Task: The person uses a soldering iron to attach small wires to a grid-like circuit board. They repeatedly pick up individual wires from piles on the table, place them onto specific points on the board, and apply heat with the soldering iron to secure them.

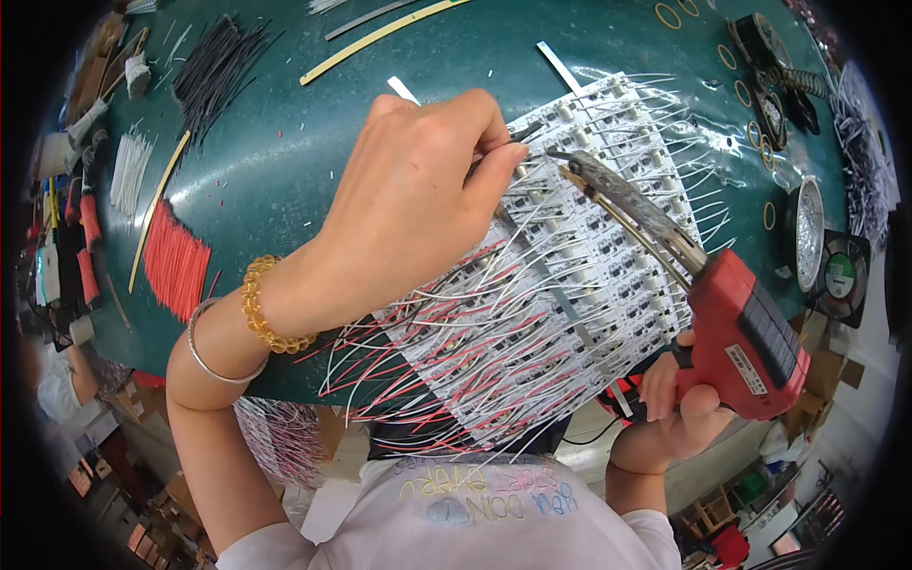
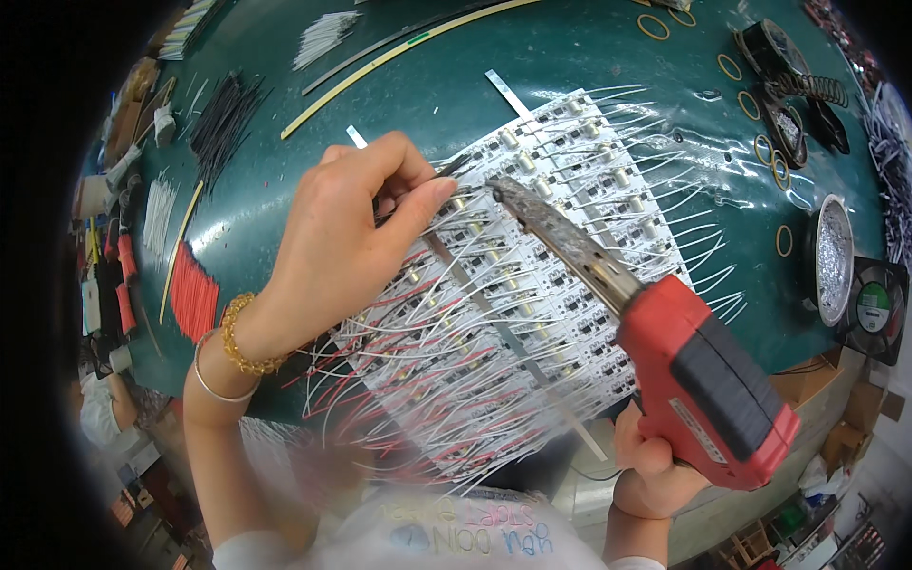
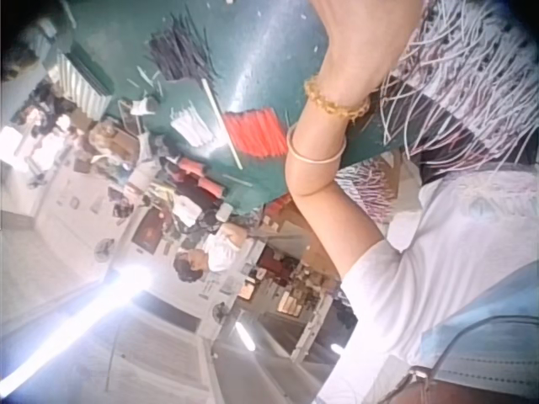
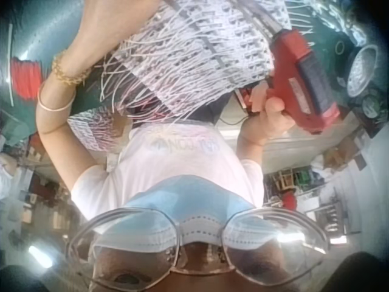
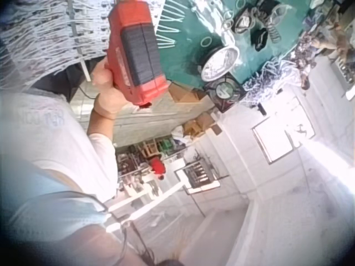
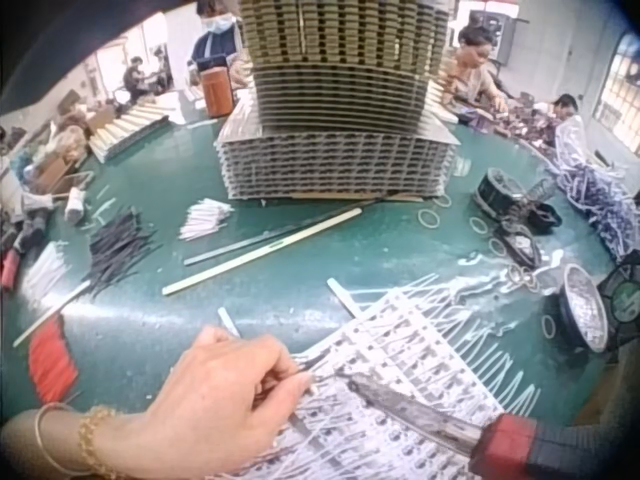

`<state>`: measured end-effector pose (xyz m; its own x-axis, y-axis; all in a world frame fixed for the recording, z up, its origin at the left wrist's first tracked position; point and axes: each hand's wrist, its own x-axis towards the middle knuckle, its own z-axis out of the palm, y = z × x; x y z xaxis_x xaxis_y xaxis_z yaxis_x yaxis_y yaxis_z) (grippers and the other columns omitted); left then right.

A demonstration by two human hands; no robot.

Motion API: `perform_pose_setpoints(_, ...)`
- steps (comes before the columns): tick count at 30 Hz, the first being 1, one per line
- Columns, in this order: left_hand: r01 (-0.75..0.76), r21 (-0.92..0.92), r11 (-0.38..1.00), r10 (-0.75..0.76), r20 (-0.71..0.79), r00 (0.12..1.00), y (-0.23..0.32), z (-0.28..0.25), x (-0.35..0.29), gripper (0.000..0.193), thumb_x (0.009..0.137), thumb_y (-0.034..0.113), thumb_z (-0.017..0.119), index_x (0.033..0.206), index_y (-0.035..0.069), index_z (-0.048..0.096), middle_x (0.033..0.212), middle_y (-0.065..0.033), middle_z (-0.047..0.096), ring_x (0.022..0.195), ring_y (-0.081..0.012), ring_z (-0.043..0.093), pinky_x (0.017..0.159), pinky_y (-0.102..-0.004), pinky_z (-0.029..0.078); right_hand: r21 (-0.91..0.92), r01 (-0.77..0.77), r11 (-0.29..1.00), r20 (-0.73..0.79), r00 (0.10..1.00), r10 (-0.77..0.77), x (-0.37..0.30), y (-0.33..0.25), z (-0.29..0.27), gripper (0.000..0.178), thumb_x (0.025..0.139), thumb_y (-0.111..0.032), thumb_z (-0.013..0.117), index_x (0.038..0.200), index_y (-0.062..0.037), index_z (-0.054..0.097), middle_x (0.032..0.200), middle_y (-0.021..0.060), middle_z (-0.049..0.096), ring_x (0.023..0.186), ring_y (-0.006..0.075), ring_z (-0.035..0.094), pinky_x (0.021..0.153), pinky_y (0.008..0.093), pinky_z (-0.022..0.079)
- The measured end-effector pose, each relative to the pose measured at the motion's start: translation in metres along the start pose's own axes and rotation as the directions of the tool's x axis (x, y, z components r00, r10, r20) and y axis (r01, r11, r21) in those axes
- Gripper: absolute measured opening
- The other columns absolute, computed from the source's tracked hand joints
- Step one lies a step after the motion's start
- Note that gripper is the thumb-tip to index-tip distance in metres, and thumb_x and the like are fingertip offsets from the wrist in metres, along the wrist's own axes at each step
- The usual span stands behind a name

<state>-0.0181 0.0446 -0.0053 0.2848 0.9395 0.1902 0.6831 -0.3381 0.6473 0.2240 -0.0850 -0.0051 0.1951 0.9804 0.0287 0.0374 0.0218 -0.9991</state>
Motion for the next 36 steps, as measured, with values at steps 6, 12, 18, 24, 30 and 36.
perform_pose_setpoints(6, 0.017, -0.006, 1.000, -0.017, 0.011, 1.000, 0.001, 0.001, 0.000, 0.016, 0.079, 0.016, 0.065, 0.073, 0.003, 0.057, 0.059, -0.0055, 0.055, 0.057, -0.0174, 0.044, 0.061, -0.0300, 0.036, 0.061, -0.050, 0.997, 0.087, 0.995, 0.044, 0.004, -0.007, -0.003, 0.076, 0.083, -0.047, 0.058, 0.117, 0.0163, 0.034, 0.047, 0.0011, 0.044, 0.035, 0.0097, 0.040, 0.038, 0.0237, 0.036)
perform_pose_setpoints(12, -0.027, 0.020, 0.999, 0.028, -0.059, 0.998, 0.002, -0.002, 0.001, 0.012, 0.078, 0.013, 0.066, 0.073, 0.004, 0.060, 0.061, -0.0051, 0.057, 0.058, -0.0179, 0.045, 0.064, -0.0306, 0.038, 0.072, -0.062, 0.995, 0.058, 0.997, 0.058, -0.004, -0.005, -0.002, 0.076, 0.084, -0.047, 0.058, 0.119, 0.0149, 0.033, 0.047, 0.0010, 0.044, 0.035, 0.0100, 0.040, 0.039, 0.0235, 0.036)
perform_pose_setpoints(18, -0.219, 0.069, 0.973, 0.227, -0.151, 0.962, 0.013, -0.012, -0.005, 0.005, 0.075, 0.008, 0.067, 0.073, 0.005, 0.063, 0.060, -0.0032, 0.058, 0.058, -0.0176, 0.044, 0.066, -0.0306, 0.038, 0.094, 0.030, 0.995, 0.067, 0.997, -0.036, -0.015, -0.004, -0.021, 0.075, 0.085, -0.050, 0.054, 0.118, 0.0138, 0.034, 0.046, 0.0005, 0.045, 0.034, 0.0101, 0.041, 0.038, 0.0223, 0.035)
perform_pose_setpoints(24, -0.027, -0.037, 0.999, 0.029, 0.035, 0.999, 0.012, 0.007, -0.005, 0.013, 0.075, 0.012, 0.068, 0.068, 0.004, 0.060, 0.055, -0.0009, 0.053, 0.052, -0.0125, 0.040, 0.063, -0.0279, 0.034, 0.082, -0.021, 0.996, -0.009, 1.000, 0.022, -0.022, 0.000, -0.016, 0.075, 0.084, -0.051, 0.054, 0.120, 0.0120, 0.033, 0.046, 0.0008, 0.045, 0.035, 0.0102, 0.041, 0.038, 0.0218, 0.035)
perform_pose_setpoints(30, 0.008, -0.116, 0.993, 0.003, 0.094, 0.996, 0.005, 0.005, -0.001, 0.016, 0.076, 0.013, 0.069, 0.066, 0.004, 0.059, 0.049, 0.0021, 0.048, 0.046, -0.0078, 0.035, 0.063, -0.0241, 0.031, 0.071, -0.086, 0.994, 0.006, 0.996, 0.086, -0.019, 0.001, -0.011, 0.072, 0.084, -0.051, 0.054, 0.116, 0.0107, 0.035, 0.047, 0.0012, 0.045, 0.037, 0.0105, 0.042, 0.039, 0.0223, 0.036)
perform_pose_setpoints(36, 0.022, -0.114, 0.993, -0.013, 0.087, 0.996, 0.005, 0.006, 0.000, 0.017, 0.075, 0.014, 0.069, 0.066, 0.004, 0.059, 0.048, 0.0024, 0.047, 0.045, -0.0079, 0.035, 0.065, -0.0246, 0.031, 0.083, -0.100, 0.991, 0.002, 0.995, 0.101, -0.019, 0.001, -0.008, 0.065, 0.084, -0.048, 0.056, 0.110, 0.0092, 0.040, 0.049, 0.0022, 0.046, 0.037, 0.0101, 0.042, 0.039, 0.0224, 0.036)
